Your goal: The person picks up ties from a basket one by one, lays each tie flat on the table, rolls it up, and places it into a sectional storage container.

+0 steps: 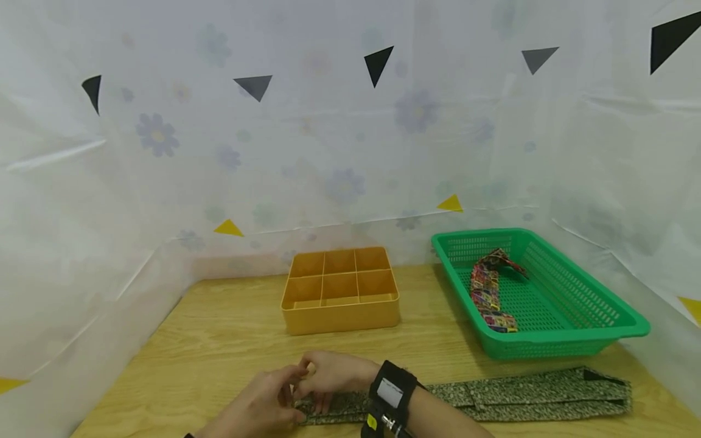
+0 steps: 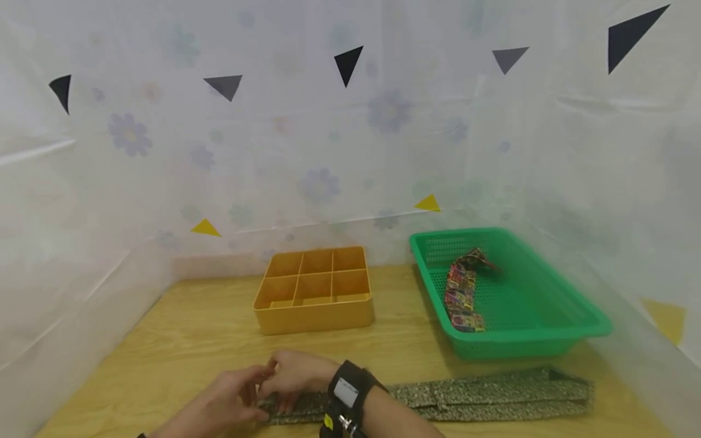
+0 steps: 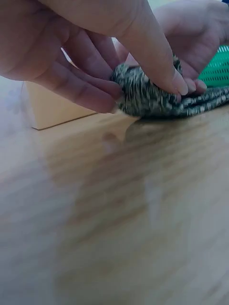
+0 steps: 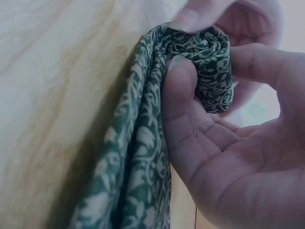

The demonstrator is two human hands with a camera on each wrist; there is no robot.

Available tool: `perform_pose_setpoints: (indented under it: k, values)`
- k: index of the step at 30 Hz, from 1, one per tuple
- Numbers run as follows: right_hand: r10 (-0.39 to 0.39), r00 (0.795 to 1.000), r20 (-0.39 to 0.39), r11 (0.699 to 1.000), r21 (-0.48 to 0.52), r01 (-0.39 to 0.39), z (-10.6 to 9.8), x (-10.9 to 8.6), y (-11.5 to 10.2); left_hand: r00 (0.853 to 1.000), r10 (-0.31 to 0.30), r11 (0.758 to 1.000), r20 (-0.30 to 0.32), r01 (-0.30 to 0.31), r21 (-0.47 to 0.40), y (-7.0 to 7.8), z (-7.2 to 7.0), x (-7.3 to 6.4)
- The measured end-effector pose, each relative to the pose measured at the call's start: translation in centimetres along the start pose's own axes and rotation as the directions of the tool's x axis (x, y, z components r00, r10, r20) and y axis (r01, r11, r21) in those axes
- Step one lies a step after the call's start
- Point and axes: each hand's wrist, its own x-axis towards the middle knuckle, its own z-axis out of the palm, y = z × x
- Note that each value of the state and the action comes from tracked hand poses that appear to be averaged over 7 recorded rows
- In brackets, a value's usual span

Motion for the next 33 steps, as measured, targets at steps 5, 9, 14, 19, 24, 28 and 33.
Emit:
perform_pose_setpoints:
  k: [5,9,14,19,24,28,33]
  values:
    - [0.001,1.0,-0.002,1.0,0.011,-0.001,0.0,-0.4,-0.3,0.999,-0.008,1.0,0.051,0.007,0.018,-0.1,0.2,0.1]
    - [-0.011,1.0,-0.025,0.999,-0.038,0.01,0.1,-0.5,-0.3,0.999,0.035,0.997,0.038,-0.038,0.072,-0.1,0.4,0.2]
    - [-0.022,0.998,-0.056,0.989,-0.149,0.014,0.5,-0.9,-0.8,0.998,0.056,0.996,0.036,-0.059,0.073,-0.3,0.3,0.3]
    - [-0.012,0.996,-0.087,0.965,-0.262,-0.011,0.5,-1.5,-1.3,0.996,0.063,0.997,0.057,-0.065,0.036,-0.5,0.1,0.4]
    - [0.027,0.996,-0.08,0.979,-0.2,-0.042,-0.1,-2.0,-0.9,0.996,0.062,0.998,0.066,-0.061,-0.017,-0.6,0.3,0.4]
    - [0.028,0.999,-0.031,0.994,-0.104,-0.031,-0.7,-2.1,-0.3,0.997,0.057,0.998,0.058,-0.054,-0.042,-0.7,0.3,0.5]
    - [0.031,0.997,0.064,0.999,0.029,-0.033,-1.5,-2.2,0.6,0.996,0.086,0.995,0.029,-0.084,-0.059,-0.5,0.6,0.6]
